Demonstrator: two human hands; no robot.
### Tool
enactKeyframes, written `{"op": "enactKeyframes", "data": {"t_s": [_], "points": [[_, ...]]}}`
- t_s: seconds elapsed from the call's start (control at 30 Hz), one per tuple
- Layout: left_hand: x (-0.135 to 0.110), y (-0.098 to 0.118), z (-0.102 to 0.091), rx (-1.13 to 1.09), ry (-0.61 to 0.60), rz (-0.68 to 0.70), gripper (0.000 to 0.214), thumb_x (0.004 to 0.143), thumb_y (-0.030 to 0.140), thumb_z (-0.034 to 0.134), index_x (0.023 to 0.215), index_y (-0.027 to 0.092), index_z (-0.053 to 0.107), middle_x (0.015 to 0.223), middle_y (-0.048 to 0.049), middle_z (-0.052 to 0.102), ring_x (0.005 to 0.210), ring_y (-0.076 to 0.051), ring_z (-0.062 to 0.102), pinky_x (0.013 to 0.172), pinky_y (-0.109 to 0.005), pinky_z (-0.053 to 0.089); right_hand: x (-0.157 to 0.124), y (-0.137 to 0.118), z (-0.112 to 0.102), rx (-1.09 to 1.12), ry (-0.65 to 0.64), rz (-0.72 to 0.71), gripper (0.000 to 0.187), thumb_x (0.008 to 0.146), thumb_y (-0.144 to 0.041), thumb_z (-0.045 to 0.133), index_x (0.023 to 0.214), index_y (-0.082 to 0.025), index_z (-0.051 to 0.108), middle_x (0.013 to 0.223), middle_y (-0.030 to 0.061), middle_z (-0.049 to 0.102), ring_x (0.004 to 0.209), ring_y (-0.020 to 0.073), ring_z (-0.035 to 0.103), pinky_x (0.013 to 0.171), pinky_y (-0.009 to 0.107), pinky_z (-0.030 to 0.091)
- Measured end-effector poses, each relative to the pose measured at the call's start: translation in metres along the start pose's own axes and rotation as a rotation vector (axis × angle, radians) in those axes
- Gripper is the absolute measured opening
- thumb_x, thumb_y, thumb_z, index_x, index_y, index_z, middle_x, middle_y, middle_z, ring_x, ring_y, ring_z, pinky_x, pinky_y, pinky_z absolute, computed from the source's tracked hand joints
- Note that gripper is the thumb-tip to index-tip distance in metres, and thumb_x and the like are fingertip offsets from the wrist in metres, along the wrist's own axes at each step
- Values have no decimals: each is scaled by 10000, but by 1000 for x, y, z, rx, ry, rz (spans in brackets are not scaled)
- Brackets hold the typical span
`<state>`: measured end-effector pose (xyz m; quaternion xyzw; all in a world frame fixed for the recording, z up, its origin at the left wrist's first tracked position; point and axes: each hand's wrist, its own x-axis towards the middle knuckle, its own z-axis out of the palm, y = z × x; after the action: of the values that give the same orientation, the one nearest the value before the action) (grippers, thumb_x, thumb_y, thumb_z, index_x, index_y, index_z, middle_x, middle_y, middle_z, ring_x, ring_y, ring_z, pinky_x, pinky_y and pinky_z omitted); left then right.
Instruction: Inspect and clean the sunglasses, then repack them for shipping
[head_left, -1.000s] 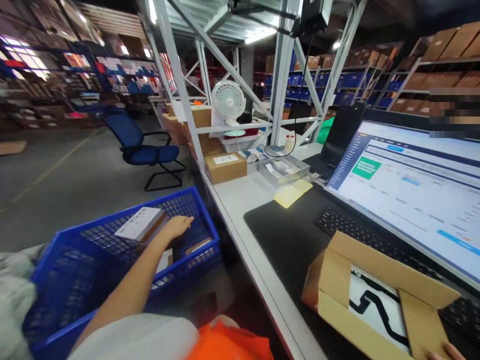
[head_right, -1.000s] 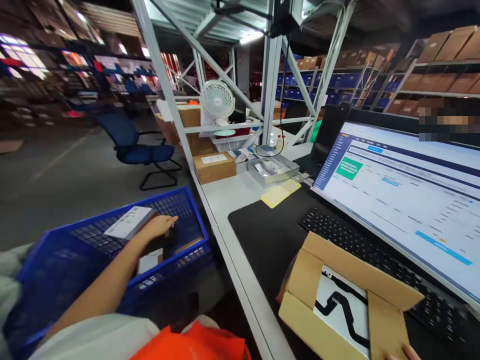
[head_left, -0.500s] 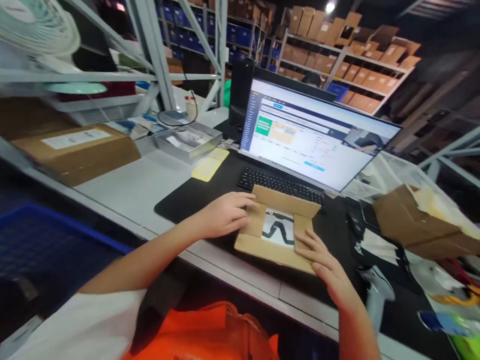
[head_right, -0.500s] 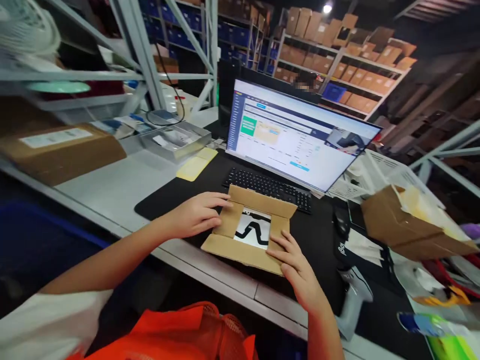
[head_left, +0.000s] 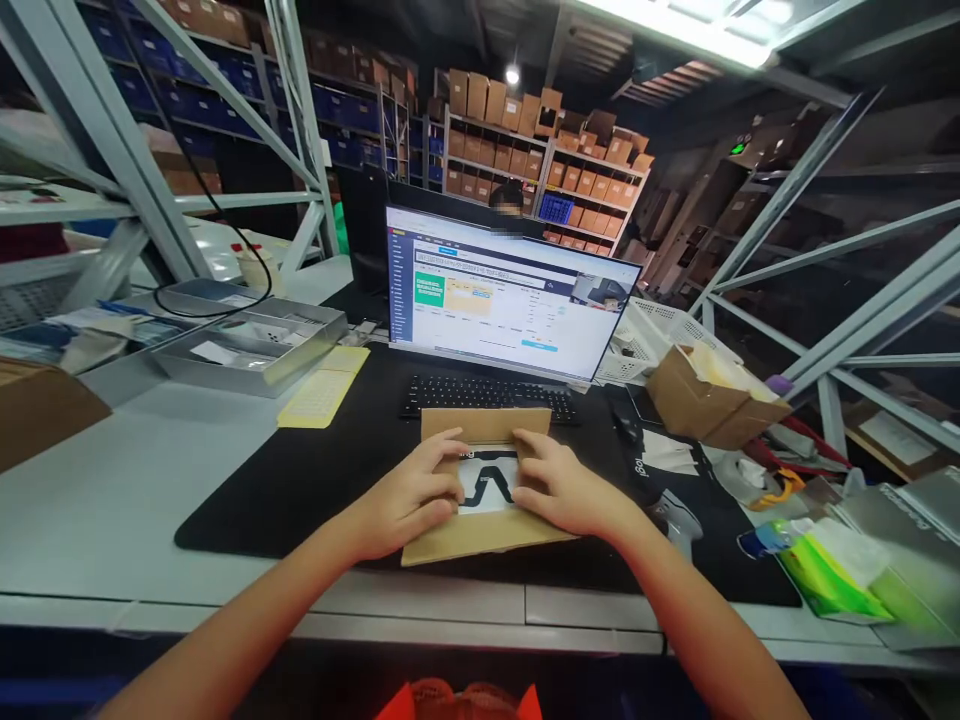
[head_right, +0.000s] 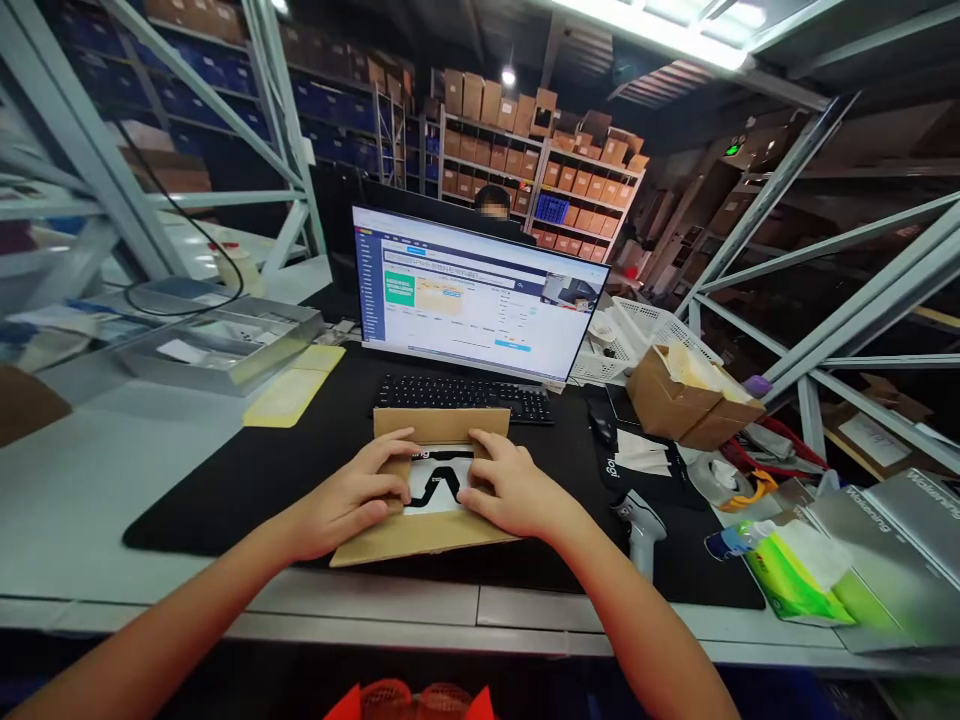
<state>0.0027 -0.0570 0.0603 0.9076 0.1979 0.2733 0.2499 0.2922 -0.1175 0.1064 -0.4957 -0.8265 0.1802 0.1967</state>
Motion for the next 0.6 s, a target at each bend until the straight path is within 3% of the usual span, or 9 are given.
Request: {"op": "enactKeyframes", "data": {"t_s": [0.1, 0.2, 0.3, 0.43, 0.5, 0.53, 0.6], "points": [[2, 3, 3, -6, 34, 4, 185, 918, 386, 582, 954, 227, 670, 1473, -113, 457, 1494, -342, 252, 1190, -501, 319, -5, 4, -4, 66, 71, -2, 146, 891, -349, 660, 845, -214, 630, 1566, 122, 400, 1402, 316, 428, 1113, 538, 376], [5, 6, 2, -10, 150, -21, 158, 872, 330, 638, 838, 209, 541, 1384, -135, 486, 1418, -322, 369, 1134, -480, 394, -17, 22, -4, 258, 311, 30, 109, 901, -271, 596, 811, -217, 567, 1508, 117, 463, 1387, 284, 450, 1116, 473, 371], [-2, 3, 9, 19, 380, -14, 196, 848, 238, 598, 740, 215, 436, 1287, -119, 511, 1347, -306, 439, 1113, -497, 407, -36, 49, 12, 566, 560, 171, 150, 888, -332, 612, 819, -218, 542, 1460, 109, 530, 1290, 302, 537, 1050, 460, 424], [-30, -10, 39, -43, 797, -88, 230, 890, 288, 538, 756, 228, 362, 1357, -90, 473, 1356, -284, 450, 1141, -519, 378, -66, 72, 49, 839, 752, 385, 222, 893, -444, 637, 970, -243, 584, 1332, 64, 641, 1164, 277, 626, 974, 427, 491], [-44, -20, 55, -132, 920, -191, 198, 928, 394, 516, 847, 240, 421, 1474, -82, 404, 1411, -283, 410, 1165, -518, 349, -79, 73, 65, 920, 768, 431, 333, 931, -514, 575, 1155, -268, 595, 1306, 69, 657, 1146, 271, 646, 936, 427, 523], [-49, -25, 60, -205, 919, -224, 225, 935, 479, 503, 973, 260, 467, 1538, -87, 347, 1443, -292, 380, 1167, -521, 346, -84, 73, 72, 950, 753, 426, 407, 949, -552, 530, 1240, -272, 582, 1311, 83, 656, 1151, 273, 649, 926, 431, 533], [-54, -34, 65, -380, 787, -254, 619, 871, 664, 536, 1356, 324, 358, 1618, -129, 249, 1488, -323, 324, 1163, -538, 348, -93, 69, 83, 968, 700, 393, 531, 964, -611, 461, 1359, -268, 549, 1333, 114, 645, 1190, 284, 636, 939, 449, 534]]}}
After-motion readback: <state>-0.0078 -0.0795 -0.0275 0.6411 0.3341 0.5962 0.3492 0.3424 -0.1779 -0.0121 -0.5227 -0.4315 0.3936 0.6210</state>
